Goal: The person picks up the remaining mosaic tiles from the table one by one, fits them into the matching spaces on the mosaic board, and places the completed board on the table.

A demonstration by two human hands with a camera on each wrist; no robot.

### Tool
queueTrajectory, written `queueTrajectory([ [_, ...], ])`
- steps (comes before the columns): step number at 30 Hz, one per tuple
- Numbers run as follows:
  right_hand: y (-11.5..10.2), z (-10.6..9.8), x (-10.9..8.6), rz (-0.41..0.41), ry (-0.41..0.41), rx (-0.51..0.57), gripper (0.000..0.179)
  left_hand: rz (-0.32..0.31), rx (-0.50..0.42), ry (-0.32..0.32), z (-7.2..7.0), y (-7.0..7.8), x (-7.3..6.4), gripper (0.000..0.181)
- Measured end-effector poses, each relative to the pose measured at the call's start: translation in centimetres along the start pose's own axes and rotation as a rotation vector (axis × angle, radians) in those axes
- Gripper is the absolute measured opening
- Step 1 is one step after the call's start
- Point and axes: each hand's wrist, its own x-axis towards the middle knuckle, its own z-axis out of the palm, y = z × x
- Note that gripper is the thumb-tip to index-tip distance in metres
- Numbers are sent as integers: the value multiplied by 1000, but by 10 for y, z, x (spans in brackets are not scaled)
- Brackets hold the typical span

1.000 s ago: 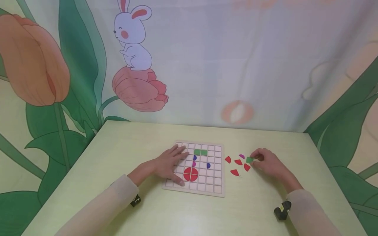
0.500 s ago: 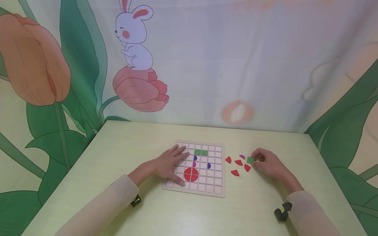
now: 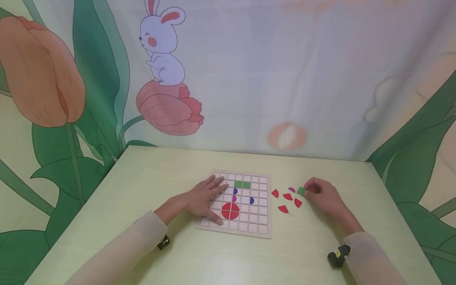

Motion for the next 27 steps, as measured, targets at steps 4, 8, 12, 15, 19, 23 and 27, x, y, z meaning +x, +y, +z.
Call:
queueTrajectory([
  [4,-11,8,2,-49,19,37,17,4,-6,1,0,-1,-1,125],
  [8,-26,20,9,-69,18,88,15,7,-8,2,-1,1,-2,124],
  [12,-44,35,21,-92,-7,141,12,3,3,1,-1,1,-3,125],
  [15,-59,48,28,-115,-34,182,10,-3,16,-7,-1,1,-2,125],
  [19,-78,63,37,-139,-56,192,9,-6,25,-14,-1,1,-1,126],
  [23,-91,73,46,-169,-59,153,9,-11,32,-18,0,1,-1,126],
  [27,-94,81,55,-172,-75,121,8,-16,27,-16,-1,1,-2,126],
])
